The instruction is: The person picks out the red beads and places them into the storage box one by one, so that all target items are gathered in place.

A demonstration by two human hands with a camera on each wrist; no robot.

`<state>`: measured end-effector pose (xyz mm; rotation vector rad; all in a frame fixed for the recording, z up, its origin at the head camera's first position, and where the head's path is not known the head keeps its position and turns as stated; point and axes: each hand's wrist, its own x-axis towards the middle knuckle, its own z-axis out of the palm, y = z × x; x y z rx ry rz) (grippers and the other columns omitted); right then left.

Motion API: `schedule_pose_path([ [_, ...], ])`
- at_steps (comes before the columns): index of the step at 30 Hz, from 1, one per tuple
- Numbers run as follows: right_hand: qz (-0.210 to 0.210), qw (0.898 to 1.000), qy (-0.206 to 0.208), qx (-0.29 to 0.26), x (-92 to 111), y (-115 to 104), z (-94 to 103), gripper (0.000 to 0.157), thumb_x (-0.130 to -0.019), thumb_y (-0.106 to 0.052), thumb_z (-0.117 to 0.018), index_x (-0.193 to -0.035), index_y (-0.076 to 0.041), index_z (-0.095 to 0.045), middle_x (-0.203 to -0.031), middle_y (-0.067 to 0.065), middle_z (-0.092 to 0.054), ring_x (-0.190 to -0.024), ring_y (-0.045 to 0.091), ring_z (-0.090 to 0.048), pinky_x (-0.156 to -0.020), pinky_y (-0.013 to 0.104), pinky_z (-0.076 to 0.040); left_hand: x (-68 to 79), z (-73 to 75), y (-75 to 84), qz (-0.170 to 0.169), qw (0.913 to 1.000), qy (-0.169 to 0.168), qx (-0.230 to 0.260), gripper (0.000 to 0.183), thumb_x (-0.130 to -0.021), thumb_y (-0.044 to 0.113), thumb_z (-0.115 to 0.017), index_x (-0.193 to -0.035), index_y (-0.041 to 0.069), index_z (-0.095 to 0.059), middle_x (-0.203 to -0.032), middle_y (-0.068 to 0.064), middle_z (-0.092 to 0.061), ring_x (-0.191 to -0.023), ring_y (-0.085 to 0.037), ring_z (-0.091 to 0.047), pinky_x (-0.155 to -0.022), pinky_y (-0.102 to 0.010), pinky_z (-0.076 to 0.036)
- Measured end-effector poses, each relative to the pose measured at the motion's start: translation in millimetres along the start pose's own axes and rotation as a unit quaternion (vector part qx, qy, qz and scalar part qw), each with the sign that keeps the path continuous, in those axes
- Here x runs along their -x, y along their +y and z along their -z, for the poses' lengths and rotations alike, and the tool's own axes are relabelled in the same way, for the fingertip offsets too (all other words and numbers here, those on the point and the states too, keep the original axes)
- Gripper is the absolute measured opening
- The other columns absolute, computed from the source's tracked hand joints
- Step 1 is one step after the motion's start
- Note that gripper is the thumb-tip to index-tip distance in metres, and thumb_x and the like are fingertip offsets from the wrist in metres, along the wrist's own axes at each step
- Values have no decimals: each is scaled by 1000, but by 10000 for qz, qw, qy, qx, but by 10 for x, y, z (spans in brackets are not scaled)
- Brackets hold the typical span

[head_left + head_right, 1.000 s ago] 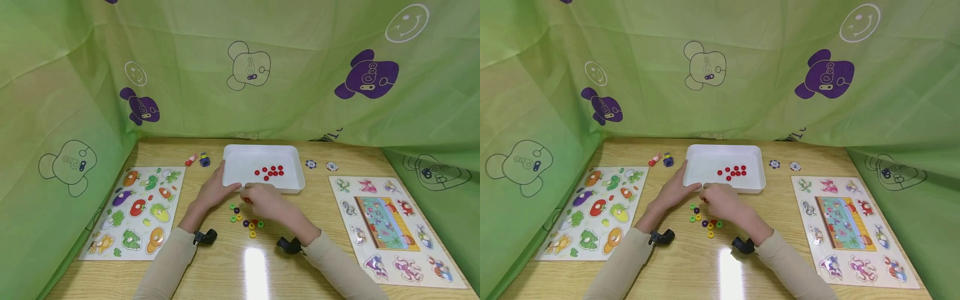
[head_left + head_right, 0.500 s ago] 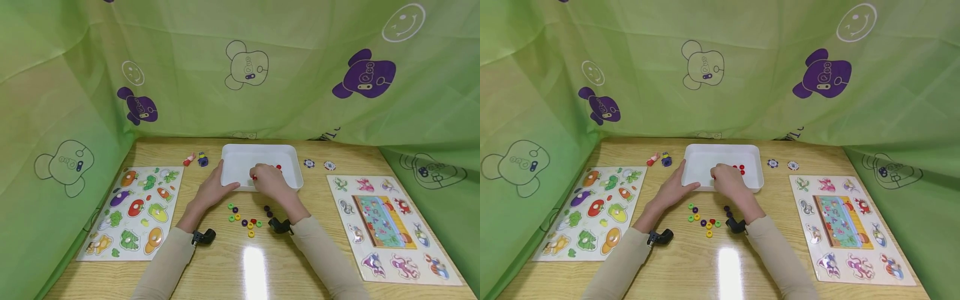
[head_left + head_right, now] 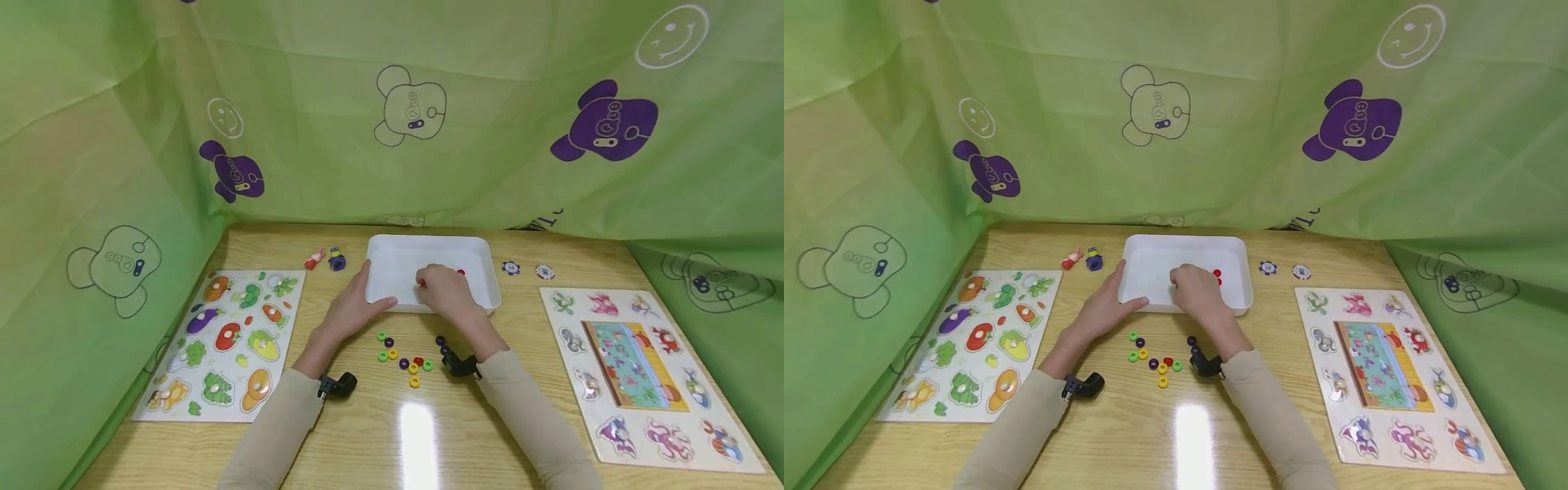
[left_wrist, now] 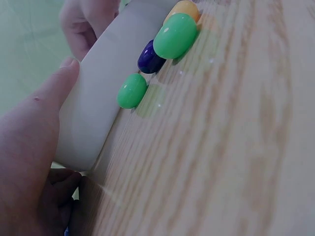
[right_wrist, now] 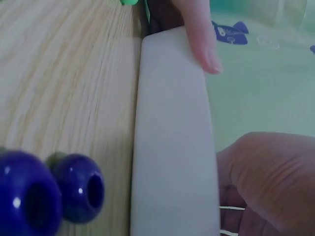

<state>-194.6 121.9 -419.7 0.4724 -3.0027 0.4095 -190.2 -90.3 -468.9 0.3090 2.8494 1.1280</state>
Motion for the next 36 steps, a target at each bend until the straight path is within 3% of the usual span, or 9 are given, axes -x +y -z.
schedule_pose_path([
  [9,603,9982,8,-44,274,-40,152,14,-84,-18,-65,-97,-16,-71,-90,-2,-66,-79,14,-62,-64,31,-50,-16,-3,-12,17,10000,-21,-75,110,-69,78,-53,-150,24,-2,-155,-4,-21,-137,-26,-33,-100,-51,-39],
  [13,1091,9940,113,-12,474,-45,195,14,-84,-17,-66,-97,-17,-71,-94,-5,-67,-85,12,-63,-66,30,-52,-14,-5,-11,25,10000,-5,-49,109,-70,77,-54,-150,24,-3,-155,-4,-21,-138,-26,-32,-100,-52,-39],
  [17,1682,9855,-128,-164,701,-72,202,15,-84,-16,-65,-97,-18,-71,-93,-8,-66,-84,7,-61,-70,25,-51,-2,-1,4,36,10000,-61,-5,109,-69,78,-53,-150,25,-1,-156,-3,-20,-138,-27,-31,-101,-52,-38],
  [23,2162,9748,-479,-280,942,-147,103,12,-82,-18,-68,-94,-22,-71,-84,-13,-60,-72,-1,-52,-65,18,-46,10,23,27,-12,10000,-20,34,109,-70,76,-55,-150,24,-2,-155,-4,-20,-138,-28,-31,-100,-53,-38],
  [31,2296,9705,-726,135,1041,-279,-2,6,-84,-18,-65,-86,-21,-69,-74,-12,-50,-63,3,-44,-57,19,-40,4,13,23,45,10000,-44,42,110,-69,77,-55,-150,25,-1,-156,-4,-19,-139,-27,-30,-101,-53,-38],
  [36,2182,9733,-706,118,1012,-287,6,8,-84,-16,-64,-87,-20,-70,-75,-11,-54,-64,3,-47,-59,18,-42,-2,7,14,41,10000,-50,9,111,-69,77,-54,-150,24,-1,-156,-4,-19,-139,-27,-30,-101,-53,-37],
])
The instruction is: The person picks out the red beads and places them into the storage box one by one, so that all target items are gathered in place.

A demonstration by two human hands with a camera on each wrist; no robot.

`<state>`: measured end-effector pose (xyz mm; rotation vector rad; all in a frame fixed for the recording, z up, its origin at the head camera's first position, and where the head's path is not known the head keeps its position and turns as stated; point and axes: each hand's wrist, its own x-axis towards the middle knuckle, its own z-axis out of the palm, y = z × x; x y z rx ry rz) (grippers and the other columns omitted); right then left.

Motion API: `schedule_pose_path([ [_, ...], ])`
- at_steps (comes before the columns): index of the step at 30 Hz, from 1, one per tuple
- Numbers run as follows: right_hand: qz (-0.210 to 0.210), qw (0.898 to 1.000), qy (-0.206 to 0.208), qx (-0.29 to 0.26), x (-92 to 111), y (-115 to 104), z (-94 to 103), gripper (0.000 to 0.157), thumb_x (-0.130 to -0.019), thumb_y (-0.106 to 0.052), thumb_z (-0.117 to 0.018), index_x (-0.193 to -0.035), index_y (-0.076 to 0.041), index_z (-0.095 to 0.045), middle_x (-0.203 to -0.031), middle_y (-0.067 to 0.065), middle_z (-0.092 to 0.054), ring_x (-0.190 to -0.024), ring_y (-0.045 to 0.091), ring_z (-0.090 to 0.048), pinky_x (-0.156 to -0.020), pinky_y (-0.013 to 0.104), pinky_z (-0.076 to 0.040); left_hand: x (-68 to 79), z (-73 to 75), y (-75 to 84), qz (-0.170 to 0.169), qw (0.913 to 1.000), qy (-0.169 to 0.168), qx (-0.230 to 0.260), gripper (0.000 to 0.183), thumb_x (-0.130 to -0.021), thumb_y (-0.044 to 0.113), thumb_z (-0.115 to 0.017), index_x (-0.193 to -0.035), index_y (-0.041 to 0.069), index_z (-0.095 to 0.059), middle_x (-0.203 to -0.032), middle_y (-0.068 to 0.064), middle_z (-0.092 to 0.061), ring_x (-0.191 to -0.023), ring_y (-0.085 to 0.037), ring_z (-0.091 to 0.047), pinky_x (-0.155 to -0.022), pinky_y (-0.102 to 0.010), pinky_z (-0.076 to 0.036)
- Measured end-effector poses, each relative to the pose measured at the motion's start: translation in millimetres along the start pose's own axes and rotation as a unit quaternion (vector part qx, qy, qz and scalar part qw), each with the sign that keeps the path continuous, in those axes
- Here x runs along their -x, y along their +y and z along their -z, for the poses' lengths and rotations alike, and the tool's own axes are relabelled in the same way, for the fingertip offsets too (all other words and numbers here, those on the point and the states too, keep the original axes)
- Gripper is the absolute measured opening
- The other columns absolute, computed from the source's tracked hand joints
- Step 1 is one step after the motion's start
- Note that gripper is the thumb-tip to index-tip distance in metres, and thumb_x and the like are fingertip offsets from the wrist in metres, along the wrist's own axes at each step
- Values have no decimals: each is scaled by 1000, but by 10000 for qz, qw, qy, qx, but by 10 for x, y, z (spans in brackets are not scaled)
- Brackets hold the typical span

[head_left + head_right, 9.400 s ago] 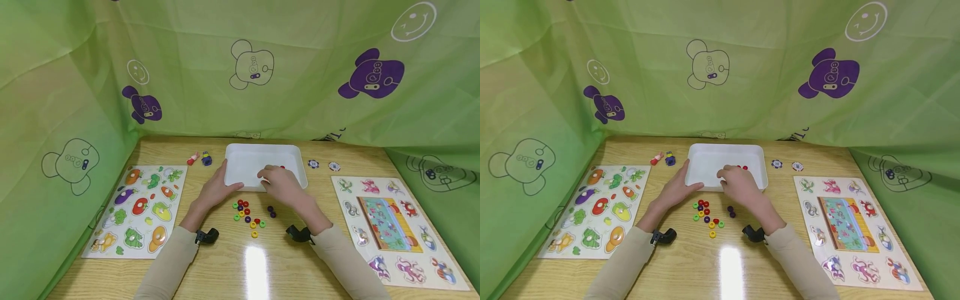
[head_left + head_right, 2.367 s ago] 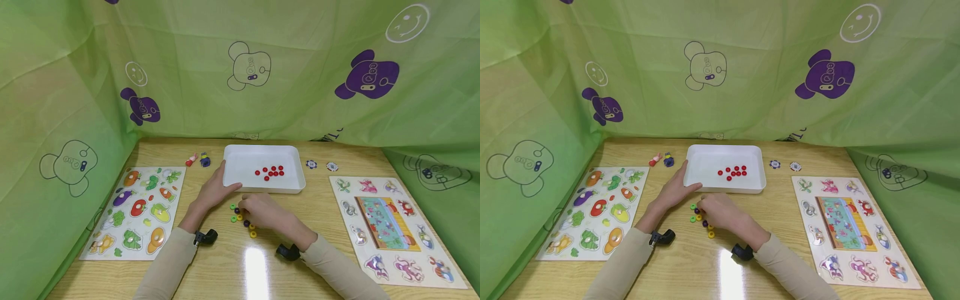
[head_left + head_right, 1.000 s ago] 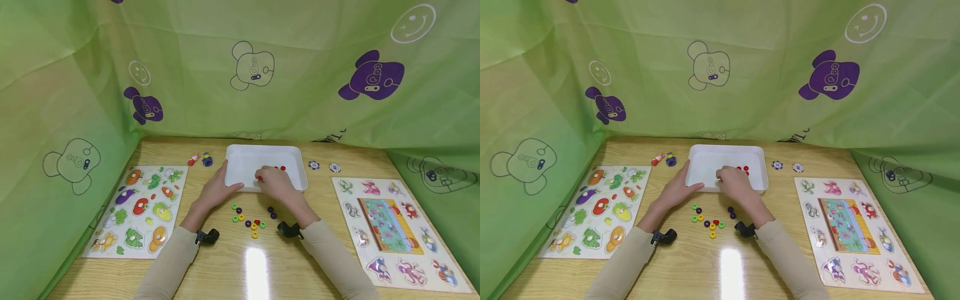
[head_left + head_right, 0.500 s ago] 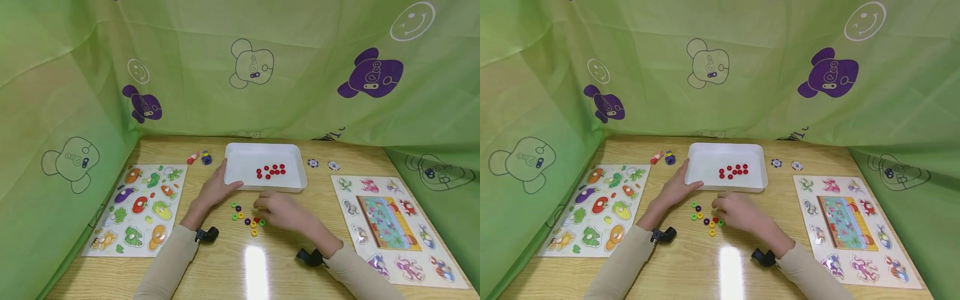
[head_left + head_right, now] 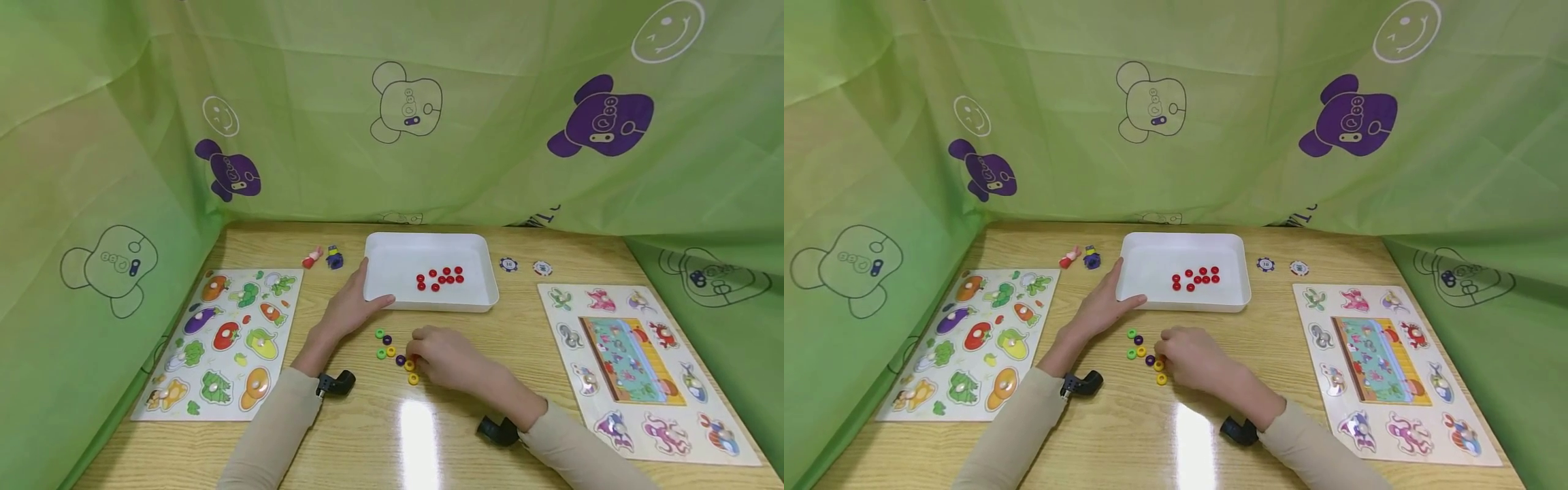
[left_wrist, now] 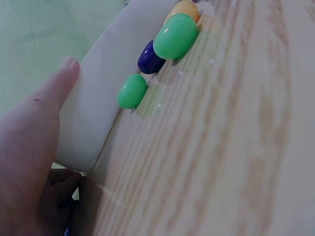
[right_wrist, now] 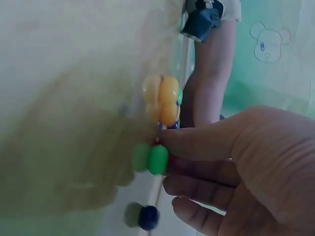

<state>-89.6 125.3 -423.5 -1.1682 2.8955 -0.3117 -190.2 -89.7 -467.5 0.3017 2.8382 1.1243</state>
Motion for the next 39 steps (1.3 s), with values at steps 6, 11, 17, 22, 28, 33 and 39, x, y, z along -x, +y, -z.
schedule_pose_path([
  [6,-214,9995,216,23,-71,85,87,9,-83,-13,-66,-86,-20,-69,-74,-12,-56,-61,2,-46,-57,16,-41,-8,-2,-3,22,10000,25,-27,111,-69,78,-54,-150,25,-2,-155,-3,-20,-138,-27,-31,-101,-53,-38],
  [11,-179,9998,3,-70,-86,111,54,8,-85,-17,-65,-88,-23,-69,-74,-13,-56,-61,1,-47,-58,17,-41,-8,-5,-9,17,10000,34,-27,112,-67,80,-52,-150,26,-1,-155,-3,-20,-138,-27,-30,-101,-53,-37],
  [17,-363,9990,-60,-245,-107,101,4,11,-87,-16,-62,-95,-21,-69,-79,-9,-60,-64,2,-49,-60,18,-43,-23,-2,-14,-102,9999,75,-22,111,-68,80,-51,-150,27,1,-156,-2,-19,-139,-26,-29,-101,-53,-37],
  [22,-649,9979,18,-58,-126,124,-25,16,-85,-16,-64,-100,-20,-69,-84,-7,-62,-69,3,-50,-63,19,-44,-23,-9,-26,-180,9998,54,-34,111,-68,81,-50,-150,28,2,-156,-1,-18,-140,-24,-28,-102,-52,-37],
  [28,-690,9974,-18,203,-139,149,-39,11,-84,-18,-65,-94,-20,-69,-80,-9,-58,-69,4,-48,-62,19,-43,-27,-10,-22,-179,9998,51,7,108,-69,78,-53,-149,31,3,-156,-1,-18,-139,-23,-29,-102,-52,-37],
  [33,-587,9977,12,345,-160,133,-28,10,-85,-14,-63,-93,-18,-69,-80,-7,-57,-70,6,-48,-63,21,-44,-25,-7,-24,-102,9999,60,-33,110,-68,80,-51,-150,28,1,-156,-2,-19,-139,-25,-29,-101,-53,-37],
  [39,-422,9976,270,477,-193,144,39,7,-84,-16,-64,-89,-17,-68,-77,-8,-58,-63,4,-47,-57,19,-42,-30,-17,-31,-117,9999,22,-102,110,-67,82,-49,-149,31,4,-155,-2,-21,-138,-25,-32,-99,-53,-39],
])
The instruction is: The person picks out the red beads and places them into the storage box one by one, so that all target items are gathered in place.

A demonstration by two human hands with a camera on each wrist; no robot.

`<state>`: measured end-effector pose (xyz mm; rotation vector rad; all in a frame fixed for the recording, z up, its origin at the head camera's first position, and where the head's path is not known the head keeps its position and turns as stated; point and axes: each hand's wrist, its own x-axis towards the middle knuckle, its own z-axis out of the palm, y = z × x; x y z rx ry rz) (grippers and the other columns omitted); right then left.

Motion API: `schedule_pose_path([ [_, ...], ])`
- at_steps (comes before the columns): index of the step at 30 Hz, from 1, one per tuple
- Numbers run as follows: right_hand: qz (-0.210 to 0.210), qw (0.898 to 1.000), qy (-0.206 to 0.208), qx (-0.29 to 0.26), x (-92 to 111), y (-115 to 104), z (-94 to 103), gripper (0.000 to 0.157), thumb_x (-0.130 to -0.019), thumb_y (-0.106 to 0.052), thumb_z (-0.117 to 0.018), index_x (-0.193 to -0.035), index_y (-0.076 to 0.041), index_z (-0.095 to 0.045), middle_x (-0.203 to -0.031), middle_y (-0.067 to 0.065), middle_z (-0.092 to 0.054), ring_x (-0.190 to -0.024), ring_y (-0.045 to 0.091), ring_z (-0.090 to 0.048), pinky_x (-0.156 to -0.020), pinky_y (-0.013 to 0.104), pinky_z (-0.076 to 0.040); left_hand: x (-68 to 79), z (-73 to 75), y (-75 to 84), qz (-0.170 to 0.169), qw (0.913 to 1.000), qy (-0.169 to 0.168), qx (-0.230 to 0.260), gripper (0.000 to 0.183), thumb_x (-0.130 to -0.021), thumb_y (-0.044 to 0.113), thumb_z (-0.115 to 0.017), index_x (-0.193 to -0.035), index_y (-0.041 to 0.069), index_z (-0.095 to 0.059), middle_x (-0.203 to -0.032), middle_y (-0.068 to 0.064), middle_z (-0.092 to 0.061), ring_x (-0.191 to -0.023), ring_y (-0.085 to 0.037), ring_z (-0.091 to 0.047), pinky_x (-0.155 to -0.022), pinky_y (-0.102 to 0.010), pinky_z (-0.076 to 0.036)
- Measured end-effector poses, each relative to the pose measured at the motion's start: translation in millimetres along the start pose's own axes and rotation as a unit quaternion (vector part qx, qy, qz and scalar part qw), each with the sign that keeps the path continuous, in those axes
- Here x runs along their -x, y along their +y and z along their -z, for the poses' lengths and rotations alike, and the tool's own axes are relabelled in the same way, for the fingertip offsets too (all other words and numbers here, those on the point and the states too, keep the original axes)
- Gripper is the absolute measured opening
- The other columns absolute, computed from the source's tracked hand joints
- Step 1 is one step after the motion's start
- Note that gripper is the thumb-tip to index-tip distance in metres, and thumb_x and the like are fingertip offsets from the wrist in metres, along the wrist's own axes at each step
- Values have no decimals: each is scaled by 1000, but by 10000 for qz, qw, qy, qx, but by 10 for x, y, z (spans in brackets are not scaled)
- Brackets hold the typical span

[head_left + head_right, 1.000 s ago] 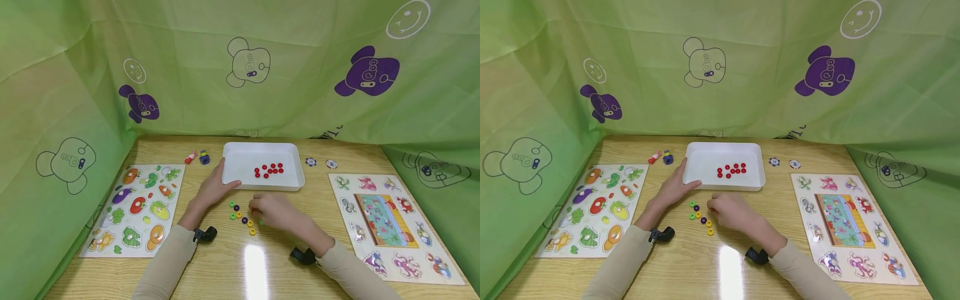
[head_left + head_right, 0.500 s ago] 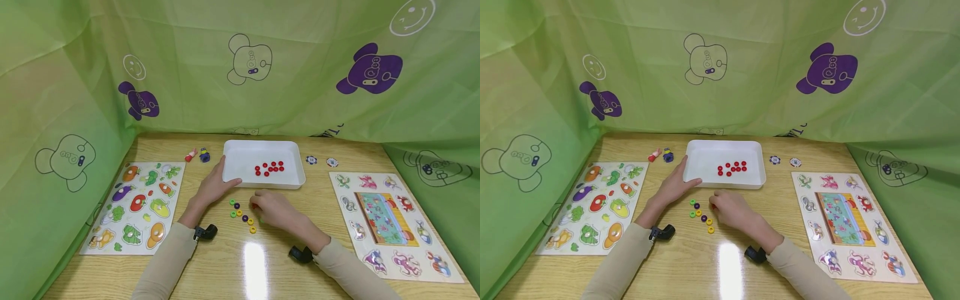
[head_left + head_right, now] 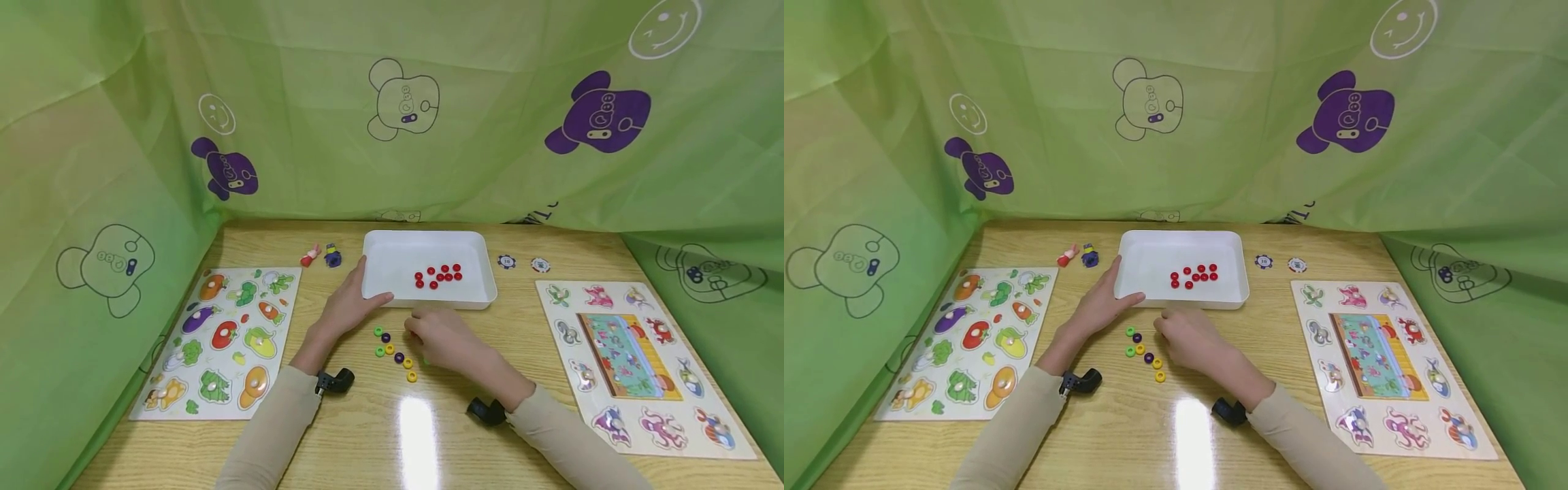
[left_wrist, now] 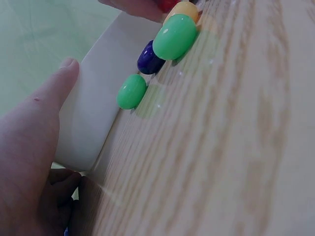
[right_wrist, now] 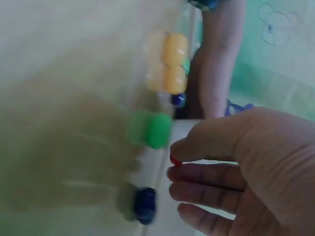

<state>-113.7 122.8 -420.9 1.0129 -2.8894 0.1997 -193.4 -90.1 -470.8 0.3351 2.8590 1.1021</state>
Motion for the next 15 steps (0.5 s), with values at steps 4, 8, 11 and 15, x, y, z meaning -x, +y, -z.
schedule_pose_path([
  [4,-205,9988,437,64,-78,95,158,9,-81,-13,-67,-88,-16,-69,-77,-7,-61,-63,6,-50,-54,20,-41,-4,4,-3,-24,10000,16,31,110,-68,81,-50,-149,29,3,-155,-4,-22,-137,-26,-33,-99,-53,-39],
  [8,-696,9955,634,94,-193,265,301,16,-78,-9,-68,-93,-14,-70,-83,-3,-64,-72,13,-58,-54,27,-46,-7,6,-5,0,10000,-8,36,111,-68,80,-50,-150,26,2,-155,-6,-20,-138,-27,-31,-100,-54,-39],
  [11,-1151,9917,567,-44,-305,417,302,19,-79,-9,-66,-97,-14,-70,-87,-1,-65,-77,17,-62,-59,32,-50,-8,-1,-8,59,10000,-16,36,111,-69,79,-52,-150,26,1,-155,-6,-20,-139,-27,-30,-101,-53,-38],
  [15,-1634,9853,402,-292,-452,601,184,20,-82,-10,-63,-101,-13,-70,-88,1,-65,-78,17,-61,-64,35,-50,-6,-17,-9,77,10000,-12,62,109,-70,76,-54,-150,26,1,-156,-6,-19,-139,-27,-29,-102,-53,-37],
])
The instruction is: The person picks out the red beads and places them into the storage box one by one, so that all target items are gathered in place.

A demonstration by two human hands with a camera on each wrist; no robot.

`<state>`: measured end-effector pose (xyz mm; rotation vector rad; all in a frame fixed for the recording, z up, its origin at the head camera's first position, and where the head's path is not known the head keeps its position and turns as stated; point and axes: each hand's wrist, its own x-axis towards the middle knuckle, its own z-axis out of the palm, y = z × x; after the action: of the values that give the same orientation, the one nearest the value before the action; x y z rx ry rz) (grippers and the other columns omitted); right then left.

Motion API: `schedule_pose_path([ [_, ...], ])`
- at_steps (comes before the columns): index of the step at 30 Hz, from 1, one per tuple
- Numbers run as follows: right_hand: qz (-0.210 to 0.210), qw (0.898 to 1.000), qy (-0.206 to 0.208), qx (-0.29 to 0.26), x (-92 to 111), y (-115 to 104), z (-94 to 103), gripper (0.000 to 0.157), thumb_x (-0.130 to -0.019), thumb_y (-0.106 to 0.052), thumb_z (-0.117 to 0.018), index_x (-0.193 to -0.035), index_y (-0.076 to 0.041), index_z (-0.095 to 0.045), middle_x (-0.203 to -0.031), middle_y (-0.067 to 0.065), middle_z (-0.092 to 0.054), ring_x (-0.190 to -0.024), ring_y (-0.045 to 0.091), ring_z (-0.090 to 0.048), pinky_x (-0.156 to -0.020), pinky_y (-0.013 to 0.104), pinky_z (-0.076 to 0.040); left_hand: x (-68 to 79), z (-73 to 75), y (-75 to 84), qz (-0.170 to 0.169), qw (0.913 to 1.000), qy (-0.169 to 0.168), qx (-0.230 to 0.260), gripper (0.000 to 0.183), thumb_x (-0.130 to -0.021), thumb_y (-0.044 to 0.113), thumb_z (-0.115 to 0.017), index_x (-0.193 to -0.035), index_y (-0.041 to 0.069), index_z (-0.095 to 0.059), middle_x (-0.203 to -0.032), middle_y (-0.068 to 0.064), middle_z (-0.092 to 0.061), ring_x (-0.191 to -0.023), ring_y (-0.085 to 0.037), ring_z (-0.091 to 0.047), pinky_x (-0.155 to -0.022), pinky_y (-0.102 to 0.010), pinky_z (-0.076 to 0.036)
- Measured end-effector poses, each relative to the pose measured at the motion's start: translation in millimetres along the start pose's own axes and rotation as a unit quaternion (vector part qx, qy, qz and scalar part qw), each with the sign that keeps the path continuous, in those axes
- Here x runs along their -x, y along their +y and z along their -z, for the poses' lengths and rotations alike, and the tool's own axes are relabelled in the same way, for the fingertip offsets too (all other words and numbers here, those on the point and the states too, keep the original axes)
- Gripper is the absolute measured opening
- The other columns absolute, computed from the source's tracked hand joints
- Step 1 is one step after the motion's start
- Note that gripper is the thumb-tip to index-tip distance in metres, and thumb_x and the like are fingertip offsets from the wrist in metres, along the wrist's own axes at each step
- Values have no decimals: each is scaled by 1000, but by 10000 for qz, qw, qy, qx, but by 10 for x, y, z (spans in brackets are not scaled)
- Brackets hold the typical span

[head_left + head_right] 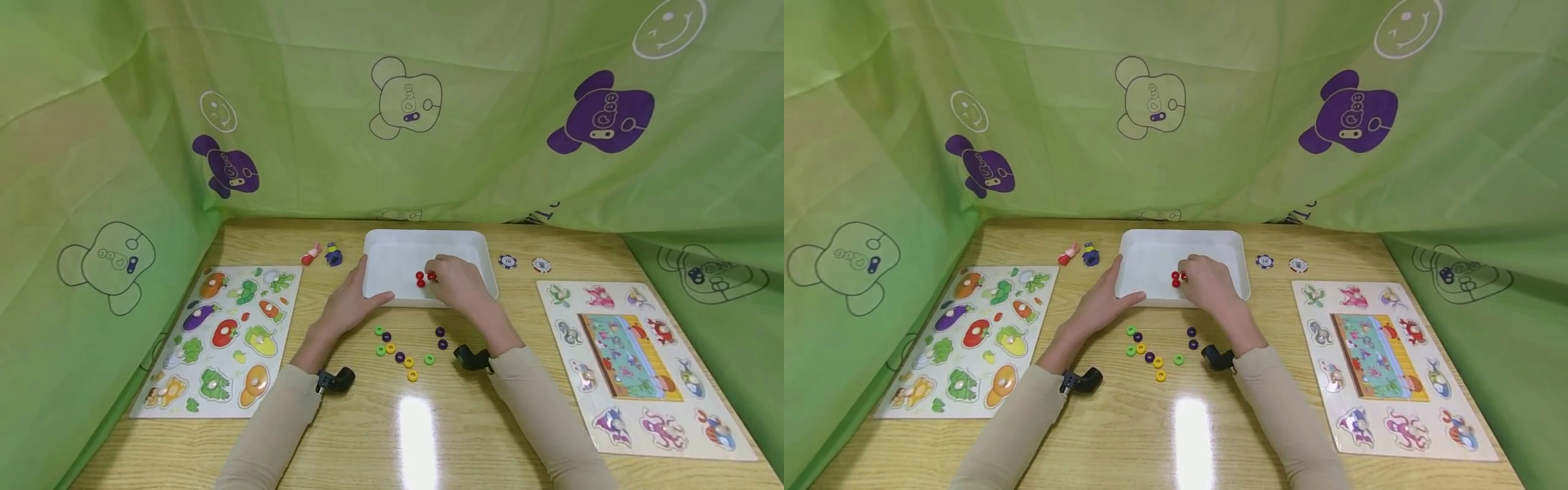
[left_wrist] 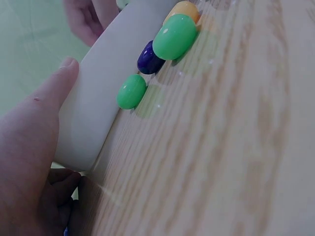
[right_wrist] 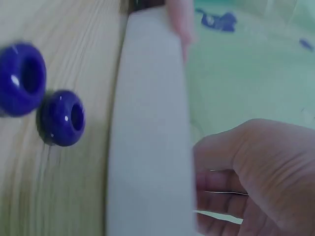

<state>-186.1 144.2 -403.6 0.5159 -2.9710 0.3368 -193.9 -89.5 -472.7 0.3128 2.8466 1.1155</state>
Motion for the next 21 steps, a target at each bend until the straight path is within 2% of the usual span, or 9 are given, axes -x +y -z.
schedule_pose_path([
  [6,-373,9987,-282,-213,-124,117,-168,16,-82,-10,-61,-94,-13,-70,-83,1,-63,-71,17,-55,-61,33,-46,17,-31,21,-25,10000,-51,26,109,-71,75,-55,-150,24,0,-156,-6,-19,-139,-28,-29,-102,-53,-37],
  [12,-522,9976,-202,-419,-88,205,-127,16,-82,-12,-60,-94,-14,-70,-83,0,-62,-70,17,-54,-61,33,-45,4,-51,53,13,10000,-20,67,108,-72,73,-56,-150,24,-2,-155,-6,-20,-139,-29,-30,-102,-53,-37],
  [16,-570,9963,-21,-638,24,273,-2,21,-85,-19,-61,-103,-12,-70,-91,3,-66,-79,20,-60,-67,36,-48,5,-41,40,44,10000,-58,33,108,-71,75,-55,-150,25,-1,-155,-5,-20,-139,-28,-29,-102,-53,-37],
  [21,-646,9950,207,-738,143,415,163,33,-90,-30,-58,-116,-12,-64,-116,11,-63,-104,30,-61,-83,47,-49,-4,45,-8,25,10000,-53,63,103,-73,73,-54,-150,29,-1,-156,-3,-17,-141,-27,-25,-104,-56,-33],
])
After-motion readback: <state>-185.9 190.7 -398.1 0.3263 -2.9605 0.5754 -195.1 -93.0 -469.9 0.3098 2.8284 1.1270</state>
